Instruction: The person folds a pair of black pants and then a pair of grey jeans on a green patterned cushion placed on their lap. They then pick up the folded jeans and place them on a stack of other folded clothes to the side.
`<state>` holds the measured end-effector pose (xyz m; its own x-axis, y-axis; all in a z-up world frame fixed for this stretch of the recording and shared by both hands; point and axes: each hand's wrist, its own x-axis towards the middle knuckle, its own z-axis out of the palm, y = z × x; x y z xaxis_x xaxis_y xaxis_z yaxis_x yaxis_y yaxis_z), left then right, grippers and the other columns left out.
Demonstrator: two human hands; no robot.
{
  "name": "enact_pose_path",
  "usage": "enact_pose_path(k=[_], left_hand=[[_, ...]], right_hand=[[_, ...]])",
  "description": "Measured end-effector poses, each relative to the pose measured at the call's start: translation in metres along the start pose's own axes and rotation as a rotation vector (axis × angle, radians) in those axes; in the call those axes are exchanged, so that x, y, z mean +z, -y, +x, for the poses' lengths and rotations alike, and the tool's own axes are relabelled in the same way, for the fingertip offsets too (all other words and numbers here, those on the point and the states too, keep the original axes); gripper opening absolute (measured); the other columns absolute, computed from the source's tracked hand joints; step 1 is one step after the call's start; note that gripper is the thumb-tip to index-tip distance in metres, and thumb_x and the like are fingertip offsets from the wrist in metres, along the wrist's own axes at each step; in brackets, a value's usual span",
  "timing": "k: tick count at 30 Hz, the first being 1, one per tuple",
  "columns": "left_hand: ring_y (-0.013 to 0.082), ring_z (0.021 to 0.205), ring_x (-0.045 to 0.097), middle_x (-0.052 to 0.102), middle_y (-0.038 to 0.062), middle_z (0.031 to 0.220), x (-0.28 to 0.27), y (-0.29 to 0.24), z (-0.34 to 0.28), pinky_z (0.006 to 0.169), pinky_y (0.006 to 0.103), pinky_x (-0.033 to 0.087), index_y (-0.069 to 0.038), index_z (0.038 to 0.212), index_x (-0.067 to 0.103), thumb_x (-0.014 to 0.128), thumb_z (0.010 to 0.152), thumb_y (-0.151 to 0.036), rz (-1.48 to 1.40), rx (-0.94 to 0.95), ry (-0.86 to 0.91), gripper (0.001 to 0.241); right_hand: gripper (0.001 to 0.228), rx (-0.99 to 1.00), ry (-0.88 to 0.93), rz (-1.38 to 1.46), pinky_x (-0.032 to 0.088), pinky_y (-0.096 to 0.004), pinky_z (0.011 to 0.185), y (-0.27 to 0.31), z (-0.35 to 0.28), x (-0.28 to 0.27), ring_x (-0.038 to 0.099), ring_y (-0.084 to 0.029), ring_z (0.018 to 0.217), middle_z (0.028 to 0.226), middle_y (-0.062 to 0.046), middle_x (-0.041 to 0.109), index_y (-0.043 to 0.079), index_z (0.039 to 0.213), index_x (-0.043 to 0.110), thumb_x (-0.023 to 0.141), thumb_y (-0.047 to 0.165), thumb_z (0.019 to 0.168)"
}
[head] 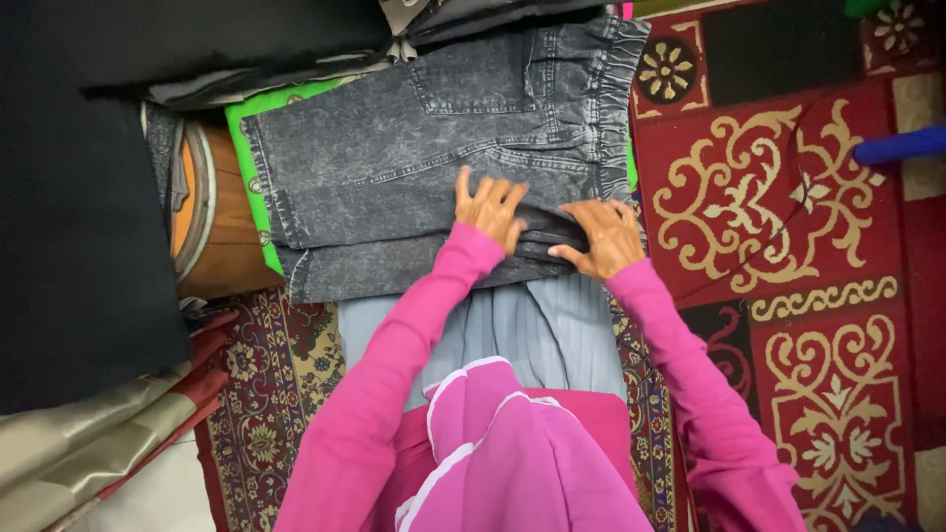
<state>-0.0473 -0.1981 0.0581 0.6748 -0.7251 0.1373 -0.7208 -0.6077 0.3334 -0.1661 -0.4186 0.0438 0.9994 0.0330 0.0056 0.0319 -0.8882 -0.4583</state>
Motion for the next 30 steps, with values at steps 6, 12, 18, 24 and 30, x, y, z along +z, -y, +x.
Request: enact_pose_path(k=[6,12,18,24,30], left_hand=[[0.0176,0.089,0.063,0.057,-0.006,0.092,0.041,0.03,0.001,0.087,0.0376,0.045,-0.027,0.101,0.064,0.074,0.078,-0.02,-0.052,0.129,0.011,0.026],[0.0211,0.087,0.067,0.054,-0.004,0.094,0.015,0.009,-0.029,0.09,0.0396,0.051,-0.025,0.112,0.06,0.074,0.078,-0.017,-0.106,0.085,0.277,0.038],[0.0234,0.098,0.064,0.056,0.0,0.1,0.014,0.006,-0.051,0.093,0.0417,0.05,-0.029,0.139,0.053,0.072,0.083,-0.021,-0.141,0.035,0.338,0.06],[0.0226,0.093,0.061,0.049,0.0,0.099,0.041,0.008,-0.067,0.081,0.0393,0.053,-0.031,0.141,0.052,0.072,0.082,-0.025,-0.025,0.007,0.242,0.063],[0.0369,0.109,0.065,0.052,0.015,0.129,0.006,0.034,-0.121,0.093,0.051,0.057,-0.02,0.155,0.037,0.071,0.084,-0.01,-0.083,-0.386,0.535,0.079]], right_hand=[[0.047,0.019,-0.075,-0.189,0.036,-0.045,0.113,-0.02,0.006,0.035,0.062,-0.017,0.104,0.097,0.006,0.06,0.026,0.109,0.062,0.085,0.031,0.069],[0.045,0.045,-0.046,-0.124,0.034,-0.044,0.114,-0.014,0.009,0.029,0.059,-0.013,0.107,0.1,0.009,0.059,0.029,0.102,0.059,0.076,0.018,0.061],[0.08,0.054,-0.222,-0.001,0.031,-0.065,0.112,0.011,-0.039,-0.029,0.039,-0.044,0.145,0.157,-0.02,0.041,0.022,0.141,0.058,0.083,0.058,0.074],[0.083,0.227,-0.261,0.246,0.043,-0.056,0.114,-0.009,-0.066,0.001,0.05,-0.043,0.137,0.162,-0.023,0.03,0.023,0.148,0.056,0.091,0.035,0.074],[0.081,0.475,-0.147,0.399,0.046,-0.044,0.109,-0.032,-0.058,0.002,0.062,-0.029,0.126,0.131,-0.004,0.064,0.039,0.135,0.064,0.096,0.026,0.062]])
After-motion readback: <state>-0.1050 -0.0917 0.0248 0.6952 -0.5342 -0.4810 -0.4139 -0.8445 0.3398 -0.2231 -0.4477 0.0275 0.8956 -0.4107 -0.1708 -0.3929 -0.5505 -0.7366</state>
